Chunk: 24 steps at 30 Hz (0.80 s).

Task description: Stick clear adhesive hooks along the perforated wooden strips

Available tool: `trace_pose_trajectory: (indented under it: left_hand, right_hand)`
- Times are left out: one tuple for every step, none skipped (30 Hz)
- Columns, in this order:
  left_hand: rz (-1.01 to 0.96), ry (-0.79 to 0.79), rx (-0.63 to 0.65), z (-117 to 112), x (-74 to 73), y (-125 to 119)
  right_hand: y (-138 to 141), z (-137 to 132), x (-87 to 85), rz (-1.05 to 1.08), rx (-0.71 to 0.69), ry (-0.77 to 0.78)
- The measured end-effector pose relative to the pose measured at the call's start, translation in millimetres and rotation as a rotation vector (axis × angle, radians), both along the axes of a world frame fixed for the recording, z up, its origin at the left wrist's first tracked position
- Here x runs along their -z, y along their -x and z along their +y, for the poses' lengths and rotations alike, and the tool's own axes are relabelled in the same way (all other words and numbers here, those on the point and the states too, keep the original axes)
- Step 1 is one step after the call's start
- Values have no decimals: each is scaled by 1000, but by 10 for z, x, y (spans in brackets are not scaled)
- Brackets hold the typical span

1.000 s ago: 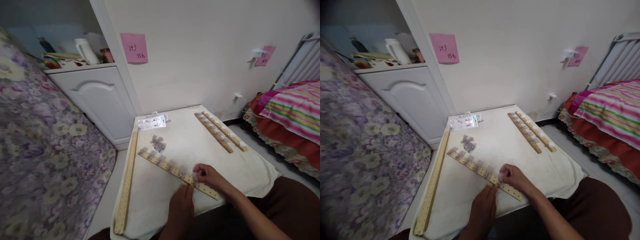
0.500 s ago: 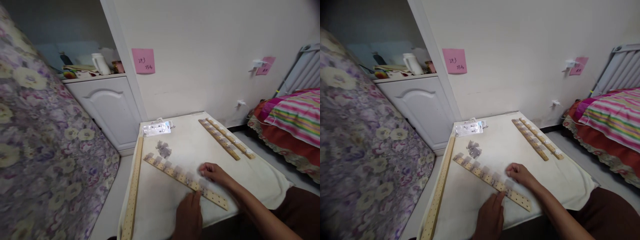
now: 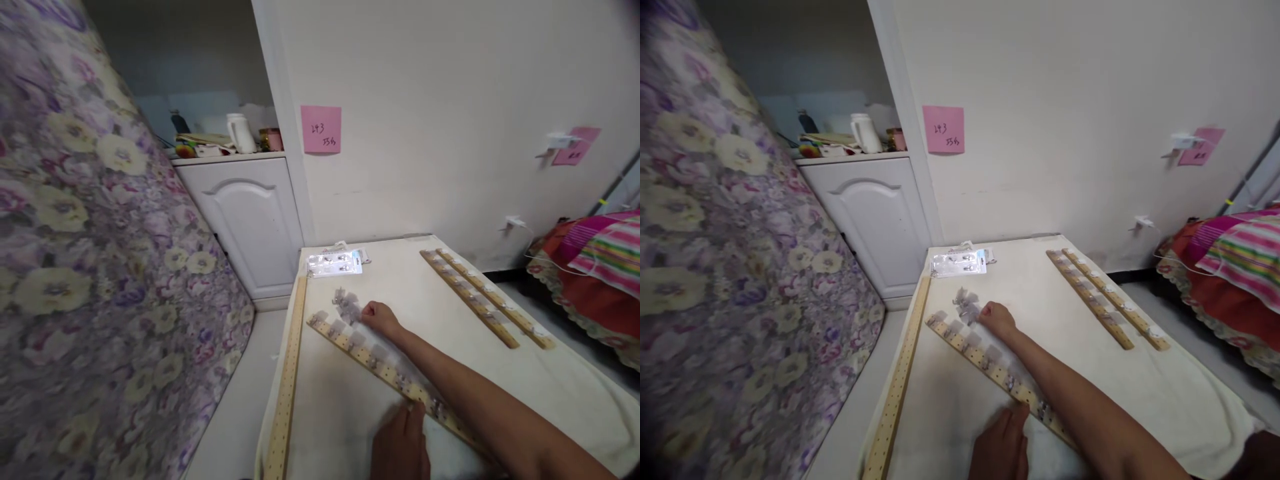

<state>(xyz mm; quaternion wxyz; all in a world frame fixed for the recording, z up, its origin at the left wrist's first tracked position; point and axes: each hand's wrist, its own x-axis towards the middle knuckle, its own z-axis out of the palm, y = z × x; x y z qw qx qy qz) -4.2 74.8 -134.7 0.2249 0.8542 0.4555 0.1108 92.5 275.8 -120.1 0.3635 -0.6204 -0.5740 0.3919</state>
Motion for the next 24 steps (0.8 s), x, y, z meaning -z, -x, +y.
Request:
trace_pose_trajectory:
  left_hand:
    - [-11, -4, 1, 2, 11, 4]
    - [-27, -9, 2, 3, 19, 7]
    - [-39, -13, 1, 2, 23, 10]
    - [-44, -13, -1, 1, 24, 13]
    - [-46, -10, -1, -1, 21, 16]
    - [-45, -4, 0, -4, 15, 20]
    - [-48, 0, 4, -7, 5, 25]
    - [-59, -2, 9, -11, -8, 32]
    - [-80, -9, 16, -16, -24, 41]
    - [-110, -21, 20, -22, -43, 51]
    - [-147, -32, 19, -28, -63, 63]
    - [-193, -40, 14, -34, -85, 76]
    - [-249, -43, 4, -38, -107, 89]
    - [-313, -37, -12, -41, -128, 101]
    - [-383, -23, -40, -41, -148, 112]
    - [-451, -2, -79, -39, -166, 121]
    - [-511, 26, -124, -34, -184, 127]
    - [-561, 64, -174, -27, -202, 129]
    - [-603, 111, -220, -18, -219, 129]
    - [-645, 166, -257, -9, -237, 126]
    - [-692, 226, -283, 0, -253, 119]
    - [-745, 292, -296, 8, -268, 111]
    - [-801, 358, -299, 15, -280, 101]
    - [-855, 417, -296, 21, -287, 91]
  right_hand:
    - [1, 9, 13, -5, 3, 7]
    - [-7, 9, 20, -5, 4, 18]
    - [-22, 3, 21, -2, 3, 29]
    - [-45, -9, 16, 3, 2, 39]
    - [-75, -27, 5, 9, 3, 45]
    - [-113, -51, -12, 15, 3, 47]
    - [-160, -81, -34, 22, 2, 45]
    - [-215, -119, -62, 29, -2, 40]
    - [-277, -165, -95, 37, -9, 34]
    - [-346, -222, -133, 46, -20, 27]
    - [-419, -290, -176, 56, -35, 21]
    - [-494, -369, -221, 66, -52, 16]
    - [-569, -461, -269, 75, -67, 13]
    - [-641, -563, -319, 83, -85, 13]
    - [-706, -676, -369, 92, -102, 13]
    - [-762, -797, -418, 104, -125, 15]
    - [-807, -924, -466, 126, -163, 21]
    - [-837, -1054, -509, 155, -195, 33]
    - [-851, -1182, -546, 192, -222, 50]
    - [-851, -1307, -574, 231, -239, 76]
    - [-838, -1424, -591, 268, -242, 94]
    - [-813, -1531, -596, 300, -243, 105]
    - [-782, -1625, -588, 329, -242, 108]
    - [-747, -1704, -569, 353, -239, 108]
